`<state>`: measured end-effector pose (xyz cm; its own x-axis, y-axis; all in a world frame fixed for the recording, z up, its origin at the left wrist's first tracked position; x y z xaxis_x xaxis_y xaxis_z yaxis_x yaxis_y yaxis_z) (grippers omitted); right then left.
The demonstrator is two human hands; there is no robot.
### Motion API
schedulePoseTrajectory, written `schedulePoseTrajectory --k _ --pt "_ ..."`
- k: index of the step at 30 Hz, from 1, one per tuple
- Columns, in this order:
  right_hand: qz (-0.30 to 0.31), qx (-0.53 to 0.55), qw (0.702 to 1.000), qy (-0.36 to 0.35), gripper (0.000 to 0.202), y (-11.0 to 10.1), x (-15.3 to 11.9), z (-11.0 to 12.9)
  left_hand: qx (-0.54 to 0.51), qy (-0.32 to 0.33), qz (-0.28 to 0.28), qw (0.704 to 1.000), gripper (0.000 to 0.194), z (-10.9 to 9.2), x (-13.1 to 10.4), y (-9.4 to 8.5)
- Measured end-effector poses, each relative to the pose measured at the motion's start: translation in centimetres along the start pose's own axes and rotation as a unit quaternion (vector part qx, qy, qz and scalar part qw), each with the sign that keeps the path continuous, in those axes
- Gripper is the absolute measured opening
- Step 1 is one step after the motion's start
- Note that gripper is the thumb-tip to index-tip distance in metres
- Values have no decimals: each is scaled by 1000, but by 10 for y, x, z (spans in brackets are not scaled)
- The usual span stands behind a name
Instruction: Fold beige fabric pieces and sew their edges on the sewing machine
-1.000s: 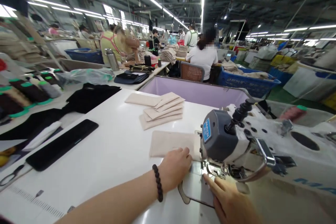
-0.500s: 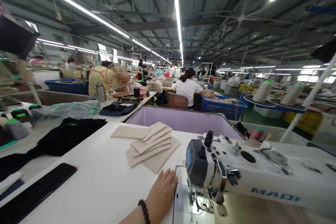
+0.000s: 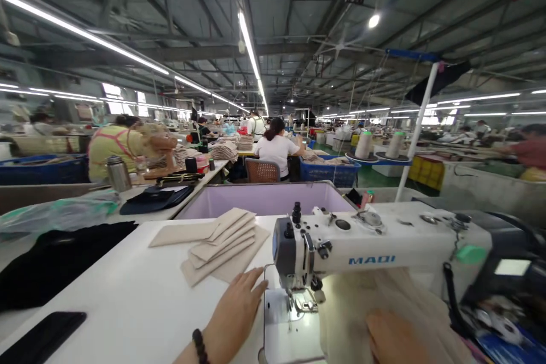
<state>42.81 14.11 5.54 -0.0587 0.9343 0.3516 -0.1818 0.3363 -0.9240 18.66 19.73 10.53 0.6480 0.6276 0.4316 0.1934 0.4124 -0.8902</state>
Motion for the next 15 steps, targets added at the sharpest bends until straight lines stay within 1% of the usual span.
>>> schedulePoseTrajectory --k 1,2,3,4,5,7,9,11,13,15 --pt "3 -30 999 20 28 -11 1 2 -4 16 -13 1000 36 -6 -3 -6" --pt "14 -23 999 29 26 -21 3 4 -8 32 -26 999 36 -12 -7 -12" --pt "36 23 998 38 25 -27 5 4 -15 48 -37 998 35 -17 -11 -18" --pt "57 101 991 65 23 -31 6 -1 -23 64 -49 996 34 -23 -15 -25" --pt "85 196 973 90 20 -31 6 -6 -33 82 -61 994 33 -28 -20 -31" --pt "110 277 946 125 17 -32 5 -20 -51 113 -82 989 29 -39 -28 -44" --pt "113 329 924 159 17 -32 0 -37 -63 136 -100 984 28 -49 -34 -56" --pt "102 371 904 187 20 -34 -7 -52 -68 152 -113 980 29 -59 -38 -63" --pt "96 398 889 204 23 -37 -15 -61 -73 168 -112 977 30 -71 -40 -64" --pt "102 408 882 214 26 -40 -22 -63 -83 182 -103 974 30 -82 -39 -63"
Point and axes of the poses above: each hand's wrist, its own x-axis towards the middle knuckle, its own y-axis out of the palm, z = x × y, the point moved 10 cm from there along x, towards the middle knuckle, and after that the axes turned 2 degrees about -z, right-handed, at the moved point
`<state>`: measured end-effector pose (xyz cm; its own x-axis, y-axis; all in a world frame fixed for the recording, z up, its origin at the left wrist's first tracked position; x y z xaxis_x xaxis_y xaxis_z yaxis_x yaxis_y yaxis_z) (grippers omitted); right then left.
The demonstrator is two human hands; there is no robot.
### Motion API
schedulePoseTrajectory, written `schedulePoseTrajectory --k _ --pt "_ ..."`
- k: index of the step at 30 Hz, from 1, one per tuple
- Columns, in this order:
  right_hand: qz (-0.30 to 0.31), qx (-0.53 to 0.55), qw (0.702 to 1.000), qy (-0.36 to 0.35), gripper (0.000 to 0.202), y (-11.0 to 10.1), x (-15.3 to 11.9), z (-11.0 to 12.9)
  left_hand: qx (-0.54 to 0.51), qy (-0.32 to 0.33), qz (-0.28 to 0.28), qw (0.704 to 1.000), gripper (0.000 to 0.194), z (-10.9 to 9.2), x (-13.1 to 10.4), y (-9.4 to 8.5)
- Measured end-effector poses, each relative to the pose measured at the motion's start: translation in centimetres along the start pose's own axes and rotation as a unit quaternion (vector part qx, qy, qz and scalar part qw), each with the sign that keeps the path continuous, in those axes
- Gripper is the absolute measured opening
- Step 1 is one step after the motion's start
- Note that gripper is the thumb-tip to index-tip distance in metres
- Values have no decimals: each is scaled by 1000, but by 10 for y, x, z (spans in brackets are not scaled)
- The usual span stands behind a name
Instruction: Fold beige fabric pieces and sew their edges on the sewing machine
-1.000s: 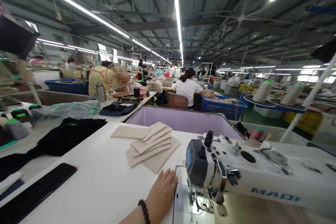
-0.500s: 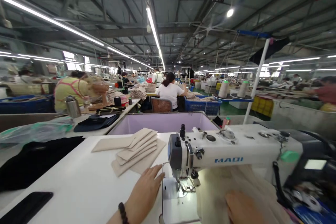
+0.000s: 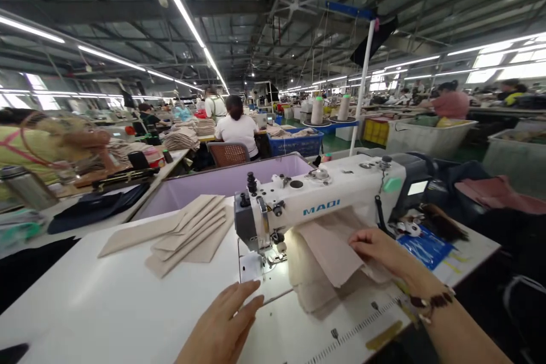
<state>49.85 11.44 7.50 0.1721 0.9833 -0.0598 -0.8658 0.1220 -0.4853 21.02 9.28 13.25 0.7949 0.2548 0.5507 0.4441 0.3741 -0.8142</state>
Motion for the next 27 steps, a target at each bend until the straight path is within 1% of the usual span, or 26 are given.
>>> schedulePoseTrajectory --k 3,6,10,14,19,21,22,24,26,27 --pt "4 -14 1000 11 26 0 -9 0 -17 6 10 1000 31 -11 8 7" --pt "-2 -58 998 9 21 3 -14 2 -30 11 16 999 33 -20 16 11" --pt "-23 -123 992 -21 16 4 -18 13 -36 29 15 999 34 -31 22 14" --pt "-39 -144 988 -50 14 0 -18 21 -30 32 24 999 35 -35 23 17" --pt "-21 -106 992 -57 16 -9 -17 23 -46 38 44 997 32 -33 20 26" --pt "-12 -83 995 -59 16 -13 -23 29 -58 27 46 997 31 -33 22 30" --pt "-3 -61 996 -63 16 -12 -29 34 -60 15 38 997 32 -32 24 30" --pt "28 8 997 -78 14 -4 -44 50 -61 -20 6 998 42 -30 30 29" --pt "55 74 991 -98 10 10 -62 70 -75 -52 -39 995 51 -31 36 24" --pt "73 83 988 -107 8 21 -71 79 -92 -61 -55 992 52 -32 38 23"
Point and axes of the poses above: each hand's wrist, its own x-axis towards the middle knuckle, its own y-axis out of the palm, z = x × y, the point moved 10 cm from there along x, towards the middle knuckle, and after that the axes turned 2 degrees about -z, right-handed, at the moved point
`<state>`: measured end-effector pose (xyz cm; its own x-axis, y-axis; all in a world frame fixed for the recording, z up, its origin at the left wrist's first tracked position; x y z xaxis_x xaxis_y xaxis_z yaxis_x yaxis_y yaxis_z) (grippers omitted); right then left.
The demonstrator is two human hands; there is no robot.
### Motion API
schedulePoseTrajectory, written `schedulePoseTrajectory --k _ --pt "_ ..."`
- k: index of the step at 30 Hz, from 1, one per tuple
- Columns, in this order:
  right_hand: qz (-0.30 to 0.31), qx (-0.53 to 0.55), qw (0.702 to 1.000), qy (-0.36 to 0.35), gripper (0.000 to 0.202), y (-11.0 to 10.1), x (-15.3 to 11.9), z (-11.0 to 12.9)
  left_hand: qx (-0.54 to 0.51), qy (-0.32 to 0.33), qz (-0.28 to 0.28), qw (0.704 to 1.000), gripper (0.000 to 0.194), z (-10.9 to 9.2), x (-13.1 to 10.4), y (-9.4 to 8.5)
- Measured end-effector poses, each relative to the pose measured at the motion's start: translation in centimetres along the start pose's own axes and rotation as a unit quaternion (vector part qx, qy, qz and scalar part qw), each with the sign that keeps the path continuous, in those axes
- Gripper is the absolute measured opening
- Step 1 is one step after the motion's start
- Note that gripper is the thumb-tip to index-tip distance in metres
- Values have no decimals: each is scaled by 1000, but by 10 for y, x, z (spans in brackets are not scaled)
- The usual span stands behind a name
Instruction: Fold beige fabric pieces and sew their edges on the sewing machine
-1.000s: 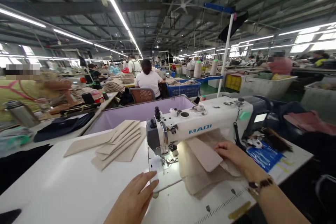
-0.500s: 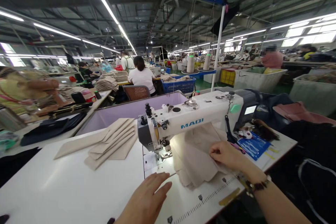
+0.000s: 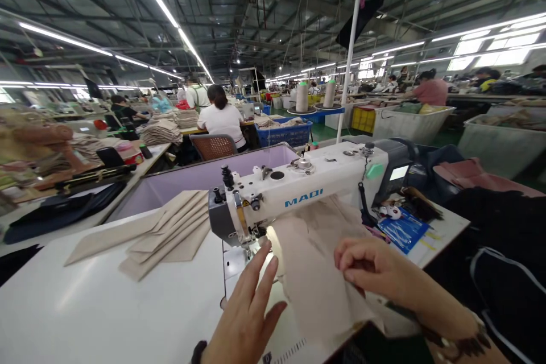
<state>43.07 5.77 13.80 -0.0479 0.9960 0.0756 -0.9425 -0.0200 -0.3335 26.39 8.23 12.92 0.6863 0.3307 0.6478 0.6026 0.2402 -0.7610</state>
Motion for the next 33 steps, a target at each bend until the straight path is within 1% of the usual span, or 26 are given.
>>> schedulePoseTrajectory --k 1,3,4,6,7,8,9,11,13,15,18,20,21,22,24,25,27,28,29,30,32,33 --pt "18 -8 1000 -9 10 14 -4 7 -21 -3 -10 1000 51 -2 2 -1" --pt "64 -46 996 -39 16 44 -11 18 -71 22 -5 997 45 -11 6 -1" --pt "97 -58 992 -54 17 59 -13 19 -99 48 11 994 41 -16 6 0" --pt "172 -76 980 -71 14 85 -18 13 -148 96 63 982 31 -23 1 1" --pt "210 -85 972 -70 12 96 -21 6 -166 110 94 975 27 -23 -4 1" --pt "238 -100 964 -64 12 104 -22 -3 -178 110 127 970 25 -19 -12 2" --pt "251 -122 959 -54 15 109 -23 -13 -179 94 156 967 24 -10 -22 2" --pt "260 -160 952 -35 32 115 -23 -28 -162 38 210 963 25 14 -48 3" --pt "269 -179 946 -29 45 120 -24 -34 -133 -28 247 960 31 41 -79 0" --pt "293 -187 937 -26 47 128 -26 -34 -113 -103 258 954 34 63 -108 -9" --pt "307 -225 925 -15 51 134 -21 -39 -109 -234 250 933 25 87 -136 -23" --pt "285 -278 917 -31 58 135 -11 -47 -115 -289 238 920 21 91 -144 -29" --pt "259 -316 912 -47 60 134 -4 -52 -116 -302 231 918 21 91 -145 -31" --pt "222 -359 905 -62 60 130 3 -57 -114 -308 222 918 20 91 -145 -33" --pt "128 -447 881 -89 64 117 13 -67 -102 -306 207 924 20 93 -148 -36" --pt "88 -480 866 -107 68 111 14 -70 -94 -302 200 927 20 94 -151 -37" --pt "27 -522 841 -139 72 98 12 -75 -74 -293 183 935 24 101 -160 -39" --pt "-5 -531 835 -146 70 87 9 -76 -65 -289 175 939 26 106 -167 -40" --pt "-49 -535 832 -137 67 72 7 -78 -58 -286 164 942 29 110 -173 -41" --pt "-101 -535 832 -111 63 53 5 -80 -51 -286 150 945 30 115 -179 -43" --pt "-199 -522 829 -24 56 11 -1 -87 -40 -300 115 946 30 124 -190 -47" --pt "-226 -514 827 23 55 -5 -3 -93 -35 -312 98 945 28 128 -194 -48"
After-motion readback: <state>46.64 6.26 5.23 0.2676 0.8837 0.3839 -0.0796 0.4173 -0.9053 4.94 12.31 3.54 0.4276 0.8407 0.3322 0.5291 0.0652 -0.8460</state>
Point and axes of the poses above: each hand's wrist, its own x-axis towards the middle knuckle, its own y-axis out of the palm, z = x × y, the point moved 10 cm from there along x, towards the middle knuckle, and after that the axes turned 2 degrees about -z, right-handed, at the moved point
